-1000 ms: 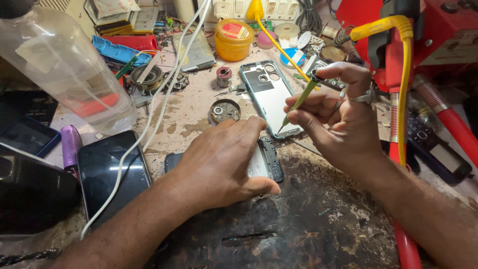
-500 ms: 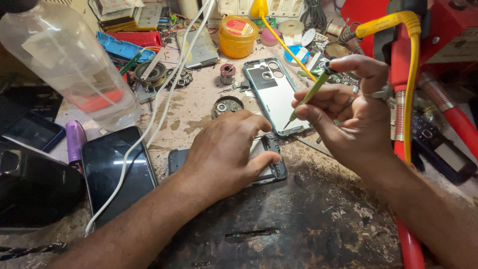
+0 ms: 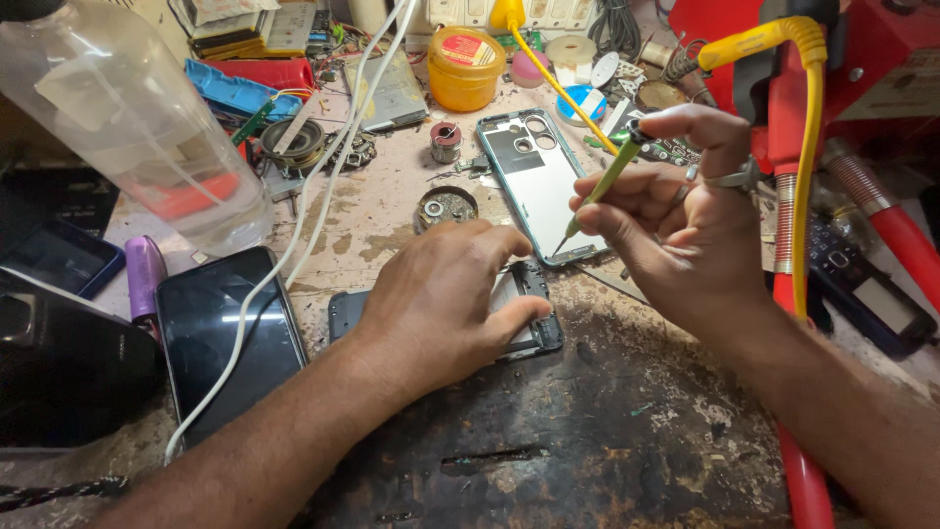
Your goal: The person uses a precision screwdriver to remove screws from a disassembled smartphone, then uses tweezers to lift and reposition a small internal component. They apply a green adhesive or sealant along the edge of the phone's frame and finally place the back cover onto the device.
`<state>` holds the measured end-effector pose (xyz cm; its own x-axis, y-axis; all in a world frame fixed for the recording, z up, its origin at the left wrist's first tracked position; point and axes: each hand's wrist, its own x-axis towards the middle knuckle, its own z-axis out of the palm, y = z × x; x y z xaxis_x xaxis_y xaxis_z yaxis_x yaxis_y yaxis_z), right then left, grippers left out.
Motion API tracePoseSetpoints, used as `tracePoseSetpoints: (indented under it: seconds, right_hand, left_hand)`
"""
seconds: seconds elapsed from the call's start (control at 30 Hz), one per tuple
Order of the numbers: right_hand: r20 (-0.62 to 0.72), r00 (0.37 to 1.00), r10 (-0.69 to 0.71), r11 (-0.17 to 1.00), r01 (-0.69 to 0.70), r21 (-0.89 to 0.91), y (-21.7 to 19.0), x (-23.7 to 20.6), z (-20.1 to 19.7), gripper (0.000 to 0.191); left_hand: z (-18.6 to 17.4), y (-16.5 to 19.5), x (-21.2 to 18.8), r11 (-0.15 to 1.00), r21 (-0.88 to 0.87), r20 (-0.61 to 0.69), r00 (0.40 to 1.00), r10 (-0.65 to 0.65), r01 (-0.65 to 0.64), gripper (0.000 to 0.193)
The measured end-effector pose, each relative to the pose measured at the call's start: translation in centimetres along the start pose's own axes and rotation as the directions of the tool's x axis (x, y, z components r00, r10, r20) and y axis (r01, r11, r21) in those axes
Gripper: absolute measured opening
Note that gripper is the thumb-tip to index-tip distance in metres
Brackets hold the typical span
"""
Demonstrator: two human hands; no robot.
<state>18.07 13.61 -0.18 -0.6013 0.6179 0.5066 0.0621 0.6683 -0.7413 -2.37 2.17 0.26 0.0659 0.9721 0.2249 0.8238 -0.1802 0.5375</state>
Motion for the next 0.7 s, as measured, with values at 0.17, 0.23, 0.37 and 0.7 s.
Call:
tracePoseSetpoints:
  seconds: [0.17, 0.23, 0.37, 0.7]
  right_hand:
    - [-0.017, 0.999, -0.048, 0.998, 0.048, 0.028, -0.7, -0.3, -0.1, 0.063]
    - [-0.014, 0.996, -0.083, 0.996, 0.084, 0.042, -1.2, -0.3, 0.0, 0.063]
    - [-0.022, 0.997, -0.071, 0.995, 0.073, 0.063, -2.2, -0.3, 0.1, 0.063]
    - [-0.043, 0.994, -0.097, 0.992, 0.1, 0.083, -3.3, -0.3, 0.5, 0.065]
  left_hand:
    - [0.3, -0.2, 0.2, 0.998, -0.031, -0.1, 0.994, 0.049, -0.052, 0.038]
    - [0.4, -0.2, 0.3, 0.998, -0.044, -0.13, 0.991, 0.033, -0.039, 0.036]
    - [0.7, 0.1, 0.5, 0.998, 0.012, -0.082, 0.995, -0.057, 0.058, 0.033]
    - [1.1, 0.2, 0.4, 0.991, -0.133, -0.212, 0.976, -0.047, 0.019, 0.017]
